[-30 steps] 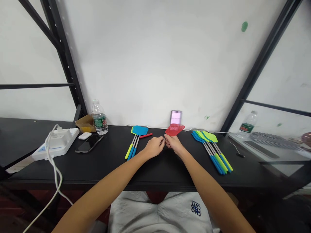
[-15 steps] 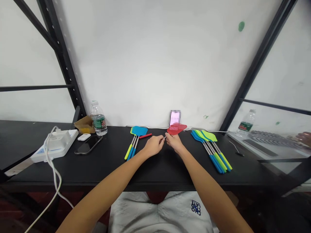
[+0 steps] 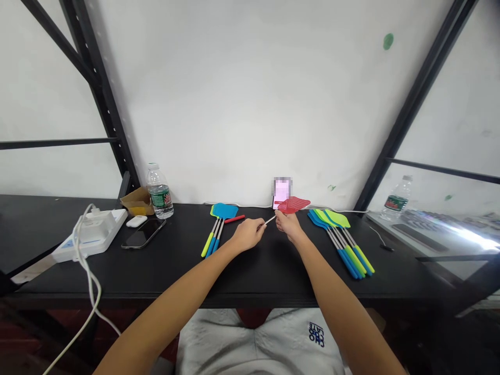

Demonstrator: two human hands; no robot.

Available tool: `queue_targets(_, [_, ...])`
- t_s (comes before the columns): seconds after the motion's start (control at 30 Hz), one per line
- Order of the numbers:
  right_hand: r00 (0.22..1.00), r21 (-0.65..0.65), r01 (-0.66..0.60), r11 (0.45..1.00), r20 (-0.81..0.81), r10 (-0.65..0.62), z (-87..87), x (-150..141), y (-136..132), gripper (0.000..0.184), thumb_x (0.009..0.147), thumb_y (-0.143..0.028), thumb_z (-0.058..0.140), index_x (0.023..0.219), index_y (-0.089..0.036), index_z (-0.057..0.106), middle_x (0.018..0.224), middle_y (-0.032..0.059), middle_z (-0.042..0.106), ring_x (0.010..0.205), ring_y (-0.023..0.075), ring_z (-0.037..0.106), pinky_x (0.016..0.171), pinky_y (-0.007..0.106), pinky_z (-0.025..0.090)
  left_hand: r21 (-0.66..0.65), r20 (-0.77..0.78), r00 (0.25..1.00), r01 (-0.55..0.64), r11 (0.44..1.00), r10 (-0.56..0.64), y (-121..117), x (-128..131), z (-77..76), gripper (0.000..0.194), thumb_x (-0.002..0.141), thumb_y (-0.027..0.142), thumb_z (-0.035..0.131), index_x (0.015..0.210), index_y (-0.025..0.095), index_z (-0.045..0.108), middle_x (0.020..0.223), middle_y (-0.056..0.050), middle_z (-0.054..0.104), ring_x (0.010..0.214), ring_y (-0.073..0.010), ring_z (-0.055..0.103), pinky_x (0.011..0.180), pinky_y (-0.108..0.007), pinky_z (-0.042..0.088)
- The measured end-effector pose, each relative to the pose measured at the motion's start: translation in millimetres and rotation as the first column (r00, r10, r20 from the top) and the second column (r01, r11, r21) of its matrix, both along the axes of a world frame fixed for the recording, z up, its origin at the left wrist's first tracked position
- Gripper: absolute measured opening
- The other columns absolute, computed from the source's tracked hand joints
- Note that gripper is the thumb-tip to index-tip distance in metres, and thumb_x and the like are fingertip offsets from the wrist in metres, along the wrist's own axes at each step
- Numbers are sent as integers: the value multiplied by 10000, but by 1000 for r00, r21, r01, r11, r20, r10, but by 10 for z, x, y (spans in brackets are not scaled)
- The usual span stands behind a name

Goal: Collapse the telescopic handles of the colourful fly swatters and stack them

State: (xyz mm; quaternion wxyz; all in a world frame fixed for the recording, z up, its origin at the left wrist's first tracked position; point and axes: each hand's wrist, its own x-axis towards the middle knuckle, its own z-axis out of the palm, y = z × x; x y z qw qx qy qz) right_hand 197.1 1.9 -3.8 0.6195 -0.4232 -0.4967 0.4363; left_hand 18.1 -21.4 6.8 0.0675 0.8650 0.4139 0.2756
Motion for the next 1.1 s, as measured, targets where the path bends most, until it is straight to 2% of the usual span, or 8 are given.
queue_targets(0.27, [995,-17,94,995,-37,-95,35,282,30,387,743,-310,692,651,-227,325,445,-109,285,355,36,269,332,160,187,-24,-16,999,37,999,-37,3,-16,0,288,948,358,408,891,203,643,757,-28,663,647,-152,564,585,-244,327])
queue_targets(0.5, [992,-25,117,993,-36,-118,81,385,8,369,717,-289,686,626,-219,336,445,-96,305,367,34,279,332,157,192,-31,-16,998,56,998,-57,3,-40,-4,288,948,364,400,886,200,628,773,-31,659,670,-156,568,591,-249,340])
queue_targets(0.63, [966,-17,240,971,-99,-240,68,476,52,362,717,-284,641,607,-233,299,422,-103,266,351,37,250,316,164,172,-10,57,996,68,998,-67,68,-97,-41,308,956,408,388,896,193,602,830,-33,651,742,-162,578,655,-261,401])
queue_targets(0.73, [912,-42,371,928,-171,-373,68,547,93,345,713,-275,606,617,-241,276,418,-105,261,338,43,237,302,173,161,70,94,995,-20,997,13,184,-175,-52,307,972,368,350,915,182,588,870,-52,630,843,-177,578,776,-289,432])
queue_targets(0.8, [877,-61,433,899,-202,-436,76,571,109,330,716,-269,577,621,-244,262,420,-102,266,333,44,234,298,176,157,99,62,987,-155,983,150,276,-244,-52,265,963,269,340,939,176,587,927,-76,620,886,-189,569,814,-308,430])
queue_targets(0.87, [846,-72,479,875,-227,-482,84,580,117,312,722,-263,543,616,-245,250,414,-99,264,329,43,224,298,177,150,121,-16,958,-282,952,286,356,-320,-53,230,931,186,359,961,163,586,998,-112,608,971,-221,553,871,-343,418])
queue_targets(0.97, [806,-71,536,841,-256,-534,77,587,125,283,728,-257,508,608,-244,251,414,-91,275,328,45,230,301,179,155,121,-147,891,-415,902,430,429,-420,-55,233,905,160,384,1030,141,579,1072,-157,582,1029,-277,534,881,-393,411])
queue_targets(1.1, [784,-62,577,814,-237,-574,42,606,145,286,739,-271,494,611,-250,239,411,-85,278,324,61,252,294,192,168,80,-285,823,-490,868,491,465,-485,-66,276,875,214,467,1124,130,553,1179,-192,538,1087,-336,506,873,-426,410])
